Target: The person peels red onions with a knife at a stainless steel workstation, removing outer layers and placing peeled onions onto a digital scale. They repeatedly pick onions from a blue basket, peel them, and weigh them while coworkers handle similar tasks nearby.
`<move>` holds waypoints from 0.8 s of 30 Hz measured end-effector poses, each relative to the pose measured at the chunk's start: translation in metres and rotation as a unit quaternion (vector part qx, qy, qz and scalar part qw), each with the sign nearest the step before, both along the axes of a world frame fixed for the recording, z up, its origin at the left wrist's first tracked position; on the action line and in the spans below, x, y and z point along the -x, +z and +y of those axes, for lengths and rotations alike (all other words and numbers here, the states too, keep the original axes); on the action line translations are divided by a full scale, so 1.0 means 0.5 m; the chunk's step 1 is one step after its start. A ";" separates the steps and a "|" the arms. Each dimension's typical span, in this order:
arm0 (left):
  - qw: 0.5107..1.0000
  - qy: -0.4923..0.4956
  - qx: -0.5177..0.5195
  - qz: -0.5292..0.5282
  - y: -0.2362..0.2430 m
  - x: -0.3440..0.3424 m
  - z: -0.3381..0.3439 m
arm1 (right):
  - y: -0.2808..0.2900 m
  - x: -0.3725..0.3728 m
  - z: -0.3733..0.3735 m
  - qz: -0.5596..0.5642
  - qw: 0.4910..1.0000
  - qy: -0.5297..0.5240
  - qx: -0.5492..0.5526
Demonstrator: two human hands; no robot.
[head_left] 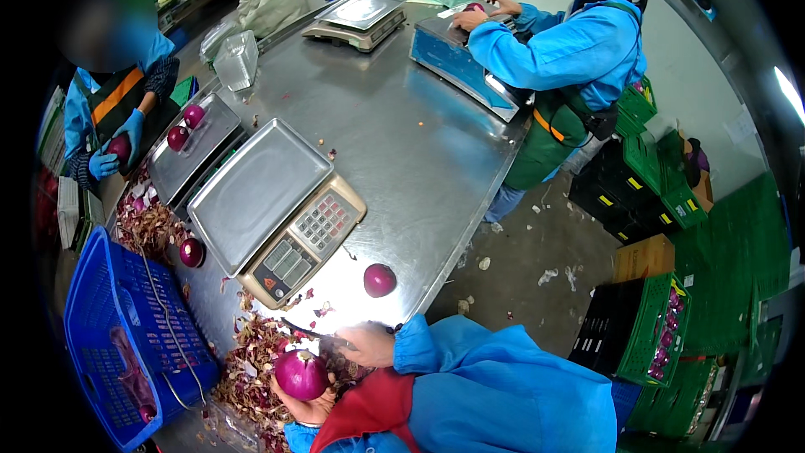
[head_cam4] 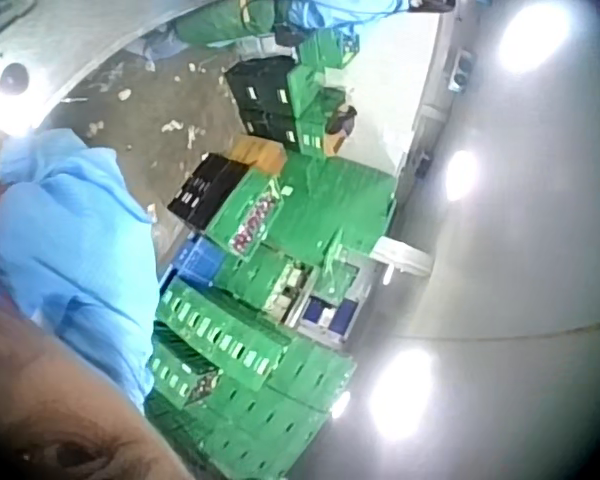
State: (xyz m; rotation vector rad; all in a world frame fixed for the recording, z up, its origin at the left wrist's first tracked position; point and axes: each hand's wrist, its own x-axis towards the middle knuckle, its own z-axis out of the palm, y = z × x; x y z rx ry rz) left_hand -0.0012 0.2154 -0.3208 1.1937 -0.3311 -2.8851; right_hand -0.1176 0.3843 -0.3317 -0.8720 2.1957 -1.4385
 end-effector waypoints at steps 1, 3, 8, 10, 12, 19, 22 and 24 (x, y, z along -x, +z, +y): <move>1.000 -0.009 0.005 0.001 -0.003 0.002 -0.001 | 0.012 0.001 0.002 -0.006 1.000 0.010 -0.014; 1.000 -0.026 0.015 0.002 -0.010 0.005 -0.003 | 0.022 -0.001 0.001 -0.018 0.999 0.021 -0.027; 0.998 -0.041 -0.004 0.037 -0.010 0.007 -0.001 | 0.009 -0.003 0.000 0.004 1.000 -0.003 -0.015; 0.998 -0.054 -0.013 0.042 -0.010 0.005 -0.003 | 0.017 0.001 0.002 -0.046 0.998 0.013 0.029; 0.996 -0.075 -0.028 0.046 -0.013 0.003 -0.005 | 0.021 0.000 0.000 -0.054 0.995 0.001 0.085; 0.988 -0.146 0.013 0.038 -0.025 -0.009 -0.006 | 0.073 0.011 -0.004 -0.142 0.989 0.045 0.011; 0.984 -0.148 -0.008 0.102 -0.056 -0.018 -0.015 | 0.052 0.007 -0.009 -0.091 0.995 0.014 0.033; 0.986 -0.134 0.002 0.094 -0.051 -0.015 -0.008 | 0.056 0.006 -0.011 -0.102 0.994 0.003 0.039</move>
